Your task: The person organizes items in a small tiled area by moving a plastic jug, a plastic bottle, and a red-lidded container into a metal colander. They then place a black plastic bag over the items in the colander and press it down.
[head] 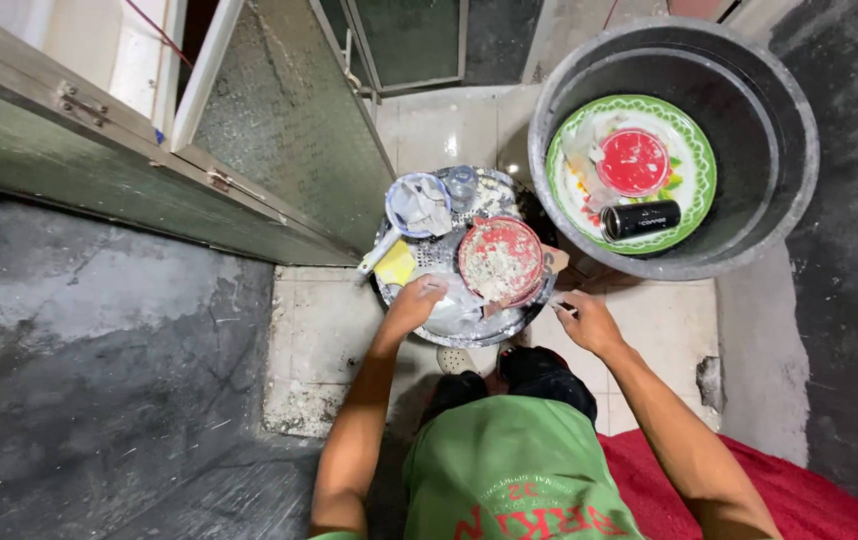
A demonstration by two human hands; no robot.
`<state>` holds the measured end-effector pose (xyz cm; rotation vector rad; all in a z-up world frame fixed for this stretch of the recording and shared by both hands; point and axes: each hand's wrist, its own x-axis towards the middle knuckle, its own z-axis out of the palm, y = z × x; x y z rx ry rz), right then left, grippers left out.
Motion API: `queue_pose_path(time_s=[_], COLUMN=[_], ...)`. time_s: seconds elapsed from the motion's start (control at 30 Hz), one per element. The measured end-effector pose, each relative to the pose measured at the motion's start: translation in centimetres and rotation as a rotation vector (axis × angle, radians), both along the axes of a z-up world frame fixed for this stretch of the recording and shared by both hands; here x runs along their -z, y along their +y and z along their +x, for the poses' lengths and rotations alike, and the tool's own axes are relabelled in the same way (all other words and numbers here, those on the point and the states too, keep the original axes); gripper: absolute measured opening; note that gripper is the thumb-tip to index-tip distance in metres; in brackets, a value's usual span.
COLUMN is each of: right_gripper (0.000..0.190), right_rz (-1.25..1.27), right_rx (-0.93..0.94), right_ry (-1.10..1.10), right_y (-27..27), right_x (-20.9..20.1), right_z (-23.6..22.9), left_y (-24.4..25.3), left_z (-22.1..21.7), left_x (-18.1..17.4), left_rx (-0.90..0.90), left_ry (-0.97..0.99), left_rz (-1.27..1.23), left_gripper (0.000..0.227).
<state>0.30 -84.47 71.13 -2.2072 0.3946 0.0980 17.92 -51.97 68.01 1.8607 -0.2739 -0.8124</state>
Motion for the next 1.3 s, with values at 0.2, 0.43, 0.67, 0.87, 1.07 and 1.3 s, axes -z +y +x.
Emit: queue_pose_path(time_s=[0.2, 0.43, 0.67, 0.87, 1.07, 1.3], right_gripper=[0.027, 0.032, 0.032, 0.031, 0.027, 0.026], right_rz=[-0.001, 0.011, -0.01, 0.059, 0.1, 0.036], right_rx=[0.051, 0.004, -0.043, -0.011, -0.043, -0.149], right_ry=[0.055, 0.157, 0.081, 0.095, 0.096, 0.086], right_y=[1.8, 3.7, 3.2, 1.0, -3.5, -11.3], right_x=[2.6, 3.3, 2.9, 2.0, 2.7, 3.4], right_z=[-0.3, 0.6, 2.3, 3.0, 4.0, 6.4], left_y=[2.8, 4.4, 5.6, 3.6, -0.6, -8.7], left_z=[0.8, 1.0, 0.5, 0.8, 1.0, 0.6], left_x=[2.7, 4.4, 3.3, 4.1, 4.8, 7.0], left_rx=[-0.051, -0.11, -0.203, -0.2, -0.186, -0.284], left_ry=[0.01, 0.046, 0.115, 0.067, 0.044, 0.075], left_rz=[-0.088, -0.087, -0.118, -0.071, -0.103, -0.136], left_gripper=[0.027, 0.023, 0.023, 0.022, 0.021, 0.019])
